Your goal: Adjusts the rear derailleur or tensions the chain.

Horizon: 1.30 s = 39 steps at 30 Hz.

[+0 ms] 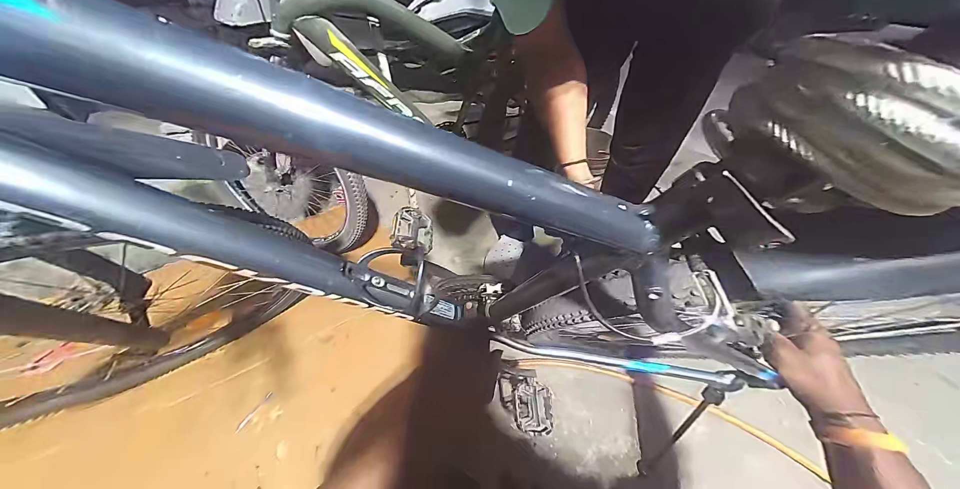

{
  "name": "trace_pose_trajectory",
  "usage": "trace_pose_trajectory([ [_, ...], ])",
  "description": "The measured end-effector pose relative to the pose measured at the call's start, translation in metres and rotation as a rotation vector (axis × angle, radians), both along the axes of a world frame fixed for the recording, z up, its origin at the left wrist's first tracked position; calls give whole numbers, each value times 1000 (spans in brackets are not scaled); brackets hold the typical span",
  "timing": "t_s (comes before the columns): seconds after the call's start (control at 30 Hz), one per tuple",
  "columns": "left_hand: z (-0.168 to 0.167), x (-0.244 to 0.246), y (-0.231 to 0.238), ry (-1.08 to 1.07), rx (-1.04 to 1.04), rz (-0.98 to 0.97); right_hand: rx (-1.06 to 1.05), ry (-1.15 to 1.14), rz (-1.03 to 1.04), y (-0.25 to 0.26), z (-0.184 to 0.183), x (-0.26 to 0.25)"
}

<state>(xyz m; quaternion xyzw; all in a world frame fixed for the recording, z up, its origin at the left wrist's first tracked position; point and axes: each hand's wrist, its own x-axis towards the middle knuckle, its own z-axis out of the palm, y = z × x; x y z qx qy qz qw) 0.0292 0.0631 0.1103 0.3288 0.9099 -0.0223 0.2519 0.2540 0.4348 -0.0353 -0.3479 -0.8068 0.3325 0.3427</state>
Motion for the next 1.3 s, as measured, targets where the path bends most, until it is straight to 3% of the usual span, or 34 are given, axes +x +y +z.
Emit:
trace_pose_trajectory([
  [0.07,-14,-16,3,-16,-47,-11,-1,6,3,1,-1,0],
  [0.17,-74,-41,-1,142,60,-84,15,0,10,5,-1,0],
  [0.33,-96,-46,-3,194,152,-88,-9,17,-3,3,-2,-1],
  [1.3,-104,-64,5,169,244,-124,-9,31,-28,-4,-1,-1],
])
